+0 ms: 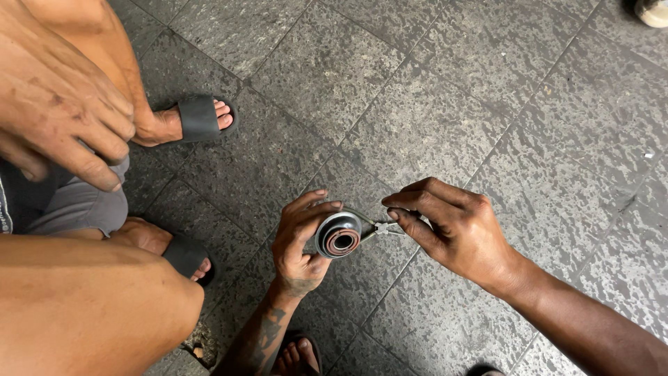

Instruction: The person receives a cylindrical mechanical part from a coworker and uses pliers to remove a small metal clip from its interior. The person then uses a screwdriver to further manipulate the internal components of the part.

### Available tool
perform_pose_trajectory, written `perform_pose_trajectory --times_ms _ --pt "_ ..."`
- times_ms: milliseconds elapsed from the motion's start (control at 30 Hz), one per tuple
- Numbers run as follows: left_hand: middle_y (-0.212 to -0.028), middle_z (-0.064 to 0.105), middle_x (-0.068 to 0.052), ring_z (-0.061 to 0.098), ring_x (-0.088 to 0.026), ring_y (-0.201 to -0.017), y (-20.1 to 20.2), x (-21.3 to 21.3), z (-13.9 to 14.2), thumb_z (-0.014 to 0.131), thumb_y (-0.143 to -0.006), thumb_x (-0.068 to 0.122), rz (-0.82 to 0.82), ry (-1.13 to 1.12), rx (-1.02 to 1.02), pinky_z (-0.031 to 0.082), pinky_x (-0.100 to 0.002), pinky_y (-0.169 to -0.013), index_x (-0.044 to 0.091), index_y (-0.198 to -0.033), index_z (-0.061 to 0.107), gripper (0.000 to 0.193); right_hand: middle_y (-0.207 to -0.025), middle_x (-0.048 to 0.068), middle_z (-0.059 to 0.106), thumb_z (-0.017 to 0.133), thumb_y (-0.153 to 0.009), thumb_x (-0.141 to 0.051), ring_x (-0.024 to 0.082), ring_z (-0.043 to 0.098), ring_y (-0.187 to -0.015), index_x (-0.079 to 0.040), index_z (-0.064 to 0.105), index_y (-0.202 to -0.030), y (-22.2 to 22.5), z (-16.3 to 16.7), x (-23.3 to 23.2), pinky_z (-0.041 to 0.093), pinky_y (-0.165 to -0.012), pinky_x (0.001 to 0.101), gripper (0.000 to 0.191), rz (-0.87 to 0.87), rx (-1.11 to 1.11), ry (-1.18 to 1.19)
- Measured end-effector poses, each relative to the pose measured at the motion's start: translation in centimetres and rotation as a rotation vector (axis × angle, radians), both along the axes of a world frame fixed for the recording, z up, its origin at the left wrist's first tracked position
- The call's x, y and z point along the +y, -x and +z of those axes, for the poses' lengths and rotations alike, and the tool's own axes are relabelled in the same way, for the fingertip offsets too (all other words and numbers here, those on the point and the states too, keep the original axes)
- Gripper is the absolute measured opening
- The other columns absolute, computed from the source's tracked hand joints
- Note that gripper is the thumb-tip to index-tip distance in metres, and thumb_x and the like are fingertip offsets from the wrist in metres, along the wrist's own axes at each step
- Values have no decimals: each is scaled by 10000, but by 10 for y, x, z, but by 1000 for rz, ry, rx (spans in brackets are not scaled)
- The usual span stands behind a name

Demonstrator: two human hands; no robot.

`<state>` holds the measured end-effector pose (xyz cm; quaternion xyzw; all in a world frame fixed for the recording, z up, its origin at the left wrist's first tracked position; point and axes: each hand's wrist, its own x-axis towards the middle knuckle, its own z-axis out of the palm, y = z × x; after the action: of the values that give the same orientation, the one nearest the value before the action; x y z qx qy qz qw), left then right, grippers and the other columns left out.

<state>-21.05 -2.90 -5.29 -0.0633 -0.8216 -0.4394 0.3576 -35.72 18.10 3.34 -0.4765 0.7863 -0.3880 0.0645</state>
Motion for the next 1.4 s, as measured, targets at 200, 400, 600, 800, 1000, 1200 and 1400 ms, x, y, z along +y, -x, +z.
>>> perform_pose_trajectory --times_ms 200,400,600,800,1000,1200,1400 --pt "-1309 683 -55 584 -316 -1349 0 0 -4 752 -984 217 34 19 -20 491 -474 -1170 79 -1283 591 367 -1022 56 755 751 -913 -164 177 776 -898 -101 751 -1048 -1 -13 3 621 -702 281 150 77 92 76" --pt "-1278 676 -46 592 -283 -1273 1 1 -5 814 -925 151 48 55 -22 509 -437 -1117 83 -1256 602 399 -878 47 728 768 -867 -73 124 699 -656 -108 758 -1131 -19 -11 -1 607 -543 240 266 272 114 32" --pt "-1257 689 -39 604 -276 -1257 2 3 -2 816 -886 117 39 115 -24 502 -430 -1098 94 -1234 600 410 -737 16 686 789 -797 -86 137 664 -591 -103 721 -1207 -29 5 -7 539 -457 310 417 238 44 -139" --pt "-1249 690 -24 610 -253 -1244 3 3 4 823 -908 141 28 114 -41 508 -413 -1086 95 -1247 612 402 -745 20 683 793 -784 -94 160 682 -651 -106 710 -1210 -27 18 -11 554 -485 317 435 263 120 -150" --pt "-1205 670 -49 605 -250 -1185 -9 8 -3 813 -865 205 23 38 -135 498 -399 -1056 78 -1245 622 444 -754 10 692 803 -792 -104 162 687 -660 -121 739 -1131 -26 12 -11 568 -496 308 345 237 94 -202" --pt "-1207 651 -81 640 -231 -1136 -31 18 -55 784 -938 213 -76 -355 -489 543 -389 -995 46 -1266 619 403 -797 31 714 694 -827 34 158 675 -649 -131 756 -1120 -17 -33 -1 575 -511 299 342 252 46 -232" --pt "-1264 665 -103 645 -252 -1208 -48 13 -85 759 -960 112 -52 -478 -467 543 -391 -1054 23 -1245 671 310 -1181 145 675 596 -1055 -100 238 713 -933 -85 596 -1360 -2 -121 4 617 -698 340 305 -11 -166 -495"
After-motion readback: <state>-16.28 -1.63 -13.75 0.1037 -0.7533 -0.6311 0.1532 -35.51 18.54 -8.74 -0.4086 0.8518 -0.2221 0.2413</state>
